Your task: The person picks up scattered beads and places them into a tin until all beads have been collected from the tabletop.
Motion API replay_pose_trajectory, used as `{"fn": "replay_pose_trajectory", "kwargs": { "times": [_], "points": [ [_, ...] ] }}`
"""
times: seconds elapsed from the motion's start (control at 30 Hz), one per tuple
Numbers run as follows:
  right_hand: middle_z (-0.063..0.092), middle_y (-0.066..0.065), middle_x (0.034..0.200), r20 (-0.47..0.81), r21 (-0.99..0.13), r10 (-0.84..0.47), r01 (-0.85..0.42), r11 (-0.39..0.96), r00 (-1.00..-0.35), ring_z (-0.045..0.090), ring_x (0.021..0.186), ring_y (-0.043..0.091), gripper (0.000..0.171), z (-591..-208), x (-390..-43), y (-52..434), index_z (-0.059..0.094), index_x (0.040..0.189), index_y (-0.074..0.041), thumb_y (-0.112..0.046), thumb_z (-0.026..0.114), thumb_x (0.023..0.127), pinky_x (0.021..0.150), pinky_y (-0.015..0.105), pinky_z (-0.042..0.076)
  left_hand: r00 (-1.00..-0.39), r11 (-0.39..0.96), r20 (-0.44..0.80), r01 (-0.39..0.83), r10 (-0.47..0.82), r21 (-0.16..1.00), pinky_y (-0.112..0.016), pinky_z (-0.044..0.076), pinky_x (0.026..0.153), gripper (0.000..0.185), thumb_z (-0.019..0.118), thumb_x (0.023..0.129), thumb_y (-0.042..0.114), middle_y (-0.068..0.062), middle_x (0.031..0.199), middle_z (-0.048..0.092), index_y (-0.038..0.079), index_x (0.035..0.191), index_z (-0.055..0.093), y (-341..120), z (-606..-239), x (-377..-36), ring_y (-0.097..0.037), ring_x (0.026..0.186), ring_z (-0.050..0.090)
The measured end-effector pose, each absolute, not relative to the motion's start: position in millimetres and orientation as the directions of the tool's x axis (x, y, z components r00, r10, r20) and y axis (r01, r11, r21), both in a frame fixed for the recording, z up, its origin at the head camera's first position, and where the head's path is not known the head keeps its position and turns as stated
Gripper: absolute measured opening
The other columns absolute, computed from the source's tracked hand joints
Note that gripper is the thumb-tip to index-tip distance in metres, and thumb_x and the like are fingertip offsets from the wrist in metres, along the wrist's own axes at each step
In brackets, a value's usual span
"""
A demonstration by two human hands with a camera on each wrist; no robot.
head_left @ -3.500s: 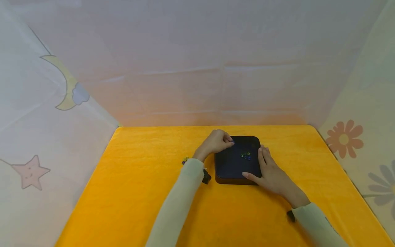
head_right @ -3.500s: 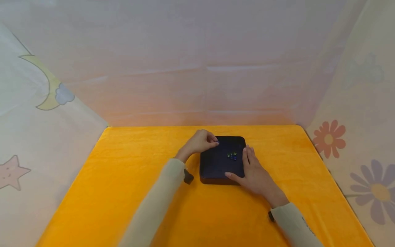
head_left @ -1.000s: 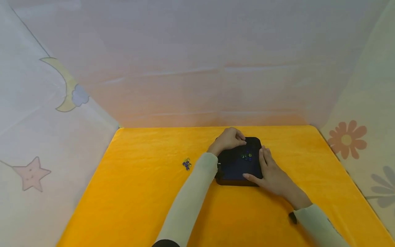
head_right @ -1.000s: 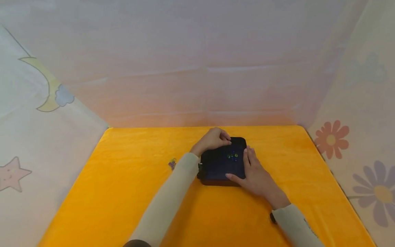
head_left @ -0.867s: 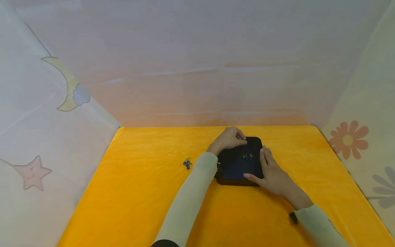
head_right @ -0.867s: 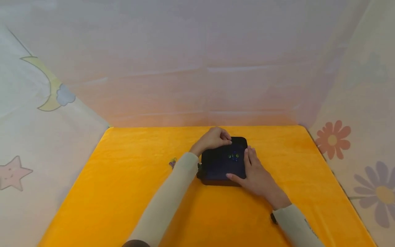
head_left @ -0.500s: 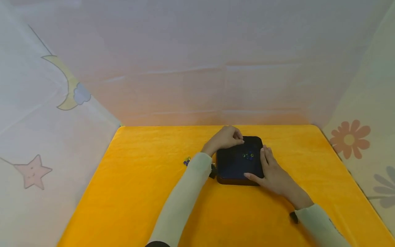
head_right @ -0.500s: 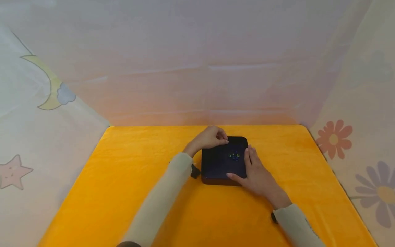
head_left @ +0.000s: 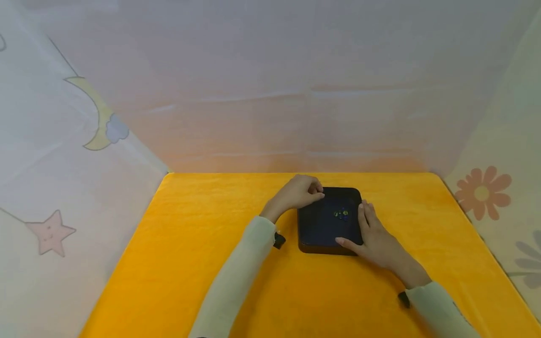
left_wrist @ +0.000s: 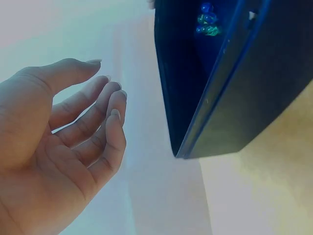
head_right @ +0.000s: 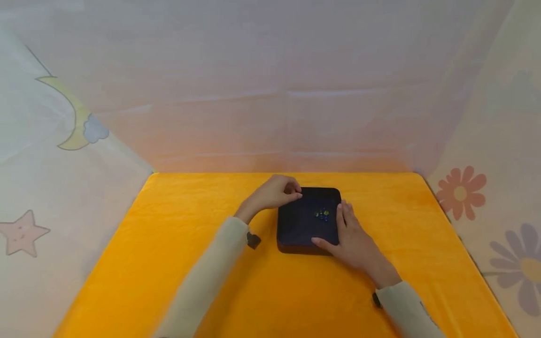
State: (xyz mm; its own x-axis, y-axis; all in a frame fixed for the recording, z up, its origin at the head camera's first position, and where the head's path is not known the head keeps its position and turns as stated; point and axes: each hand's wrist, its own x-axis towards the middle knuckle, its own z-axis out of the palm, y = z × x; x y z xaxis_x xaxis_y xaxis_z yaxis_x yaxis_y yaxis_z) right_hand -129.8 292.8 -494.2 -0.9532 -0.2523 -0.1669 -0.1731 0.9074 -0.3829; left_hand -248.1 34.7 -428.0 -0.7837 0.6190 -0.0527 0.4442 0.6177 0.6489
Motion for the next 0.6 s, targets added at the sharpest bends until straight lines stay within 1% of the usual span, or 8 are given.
{"fn": "replay_pose_trajectory", "kwargs": {
  "times": [0.1, 0.2, 0.27, 0.37, 0.43, 0.5, 0.6],
  "points": [
    [-0.025, 0.018, 0.174, -0.161, -0.387, -0.251, -0.173, 0.906, -0.954, 0.009, 0.160, 0.056, 0.126, -496.2, -130.0, 292.6, -0.011, 0.165, 0.001, -0.080, 0.053, 0.094, 0.108, 0.068, 0.046, -0.793, 0.622, -0.050, 0.434, 0.607, 0.652, -0.022, 0.056, 0.080, 0.022, 0.066, 0.106, 0.028, 0.002, 0.104, 0.074, 0.013, 0.120, 0.072, 25.2, -425.6, -244.4, -0.009, 0.085, 0.066],
    [-0.026, 0.018, 0.174, -0.155, -0.387, -0.251, -0.175, 0.905, -0.955, 0.009, 0.160, 0.055, 0.126, -497.3, -130.1, 290.9, -0.011, 0.165, 0.002, -0.080, 0.053, 0.094, 0.111, 0.070, 0.043, -0.799, 0.624, -0.047, 0.430, 0.600, 0.652, -0.022, 0.056, 0.077, 0.021, 0.066, 0.106, 0.028, 0.001, 0.103, 0.073, 0.013, 0.120, 0.072, 14.1, -425.0, -241.1, -0.010, 0.084, 0.066],
    [-0.027, 0.017, 0.173, -0.159, -0.387, -0.249, -0.171, 0.906, -0.956, 0.008, 0.160, 0.055, 0.127, -497.2, -130.4, 289.9, -0.012, 0.165, 0.001, -0.081, 0.053, 0.094, 0.114, 0.071, 0.040, -0.804, 0.631, -0.045, 0.429, 0.593, 0.647, -0.023, 0.056, 0.076, 0.022, 0.065, 0.106, 0.028, 0.001, 0.104, 0.074, 0.013, 0.120, 0.072, 6.1, -427.2, -239.9, -0.011, 0.085, 0.066],
    [-0.028, 0.016, 0.173, -0.165, -0.392, -0.242, -0.162, 0.906, -0.956, 0.008, 0.160, 0.055, 0.127, -496.4, -130.6, 288.6, -0.012, 0.165, 0.000, -0.082, 0.053, 0.093, 0.115, 0.071, 0.037, -0.814, 0.654, -0.047, 0.430, 0.579, 0.622, -0.024, 0.057, 0.079, 0.023, 0.065, 0.106, 0.030, 0.001, 0.106, 0.074, 0.014, 0.121, 0.072, -6.4, -431.7, -237.8, -0.012, 0.090, 0.066],
    [-0.028, 0.016, 0.173, -0.164, -0.393, -0.246, -0.166, 0.905, -0.955, 0.009, 0.159, 0.056, 0.127, -495.5, -130.9, 287.8, -0.013, 0.165, 0.000, -0.082, 0.052, 0.093, 0.115, 0.071, 0.038, -0.824, 0.671, -0.052, 0.421, 0.564, 0.610, -0.027, 0.057, 0.081, 0.023, 0.065, 0.106, 0.031, 0.001, 0.107, 0.073, 0.014, 0.120, 0.072, -15.6, -434.7, -236.0, -0.012, 0.092, 0.066],
    [-0.028, 0.016, 0.173, -0.162, -0.391, -0.250, -0.170, 0.905, -0.955, 0.009, 0.159, 0.056, 0.127, -495.6, -131.2, 287.5, -0.013, 0.165, 0.000, -0.082, 0.052, 0.093, 0.113, 0.070, 0.041, -0.834, 0.686, -0.054, 0.413, 0.549, 0.599, -0.029, 0.057, 0.083, 0.023, 0.065, 0.106, 0.031, 0.001, 0.106, 0.073, 0.014, 0.120, 0.072, -25.4, -436.9, -233.3, -0.012, 0.092, 0.066],
    [-0.028, 0.016, 0.173, -0.155, -0.381, -0.260, -0.185, 0.906, -0.953, 0.007, 0.160, 0.055, 0.126, -495.6, -131.6, 287.0, -0.013, 0.165, 0.000, -0.081, 0.052, 0.094, 0.113, 0.070, 0.042, -0.847, 0.697, -0.058, 0.393, 0.528, 0.599, -0.032, 0.058, 0.085, 0.022, 0.066, 0.106, 0.029, 0.001, 0.106, 0.073, 0.014, 0.120, 0.072, -40.8, -438.7, -228.6, -0.013, 0.092, 0.066]
  ]
}}
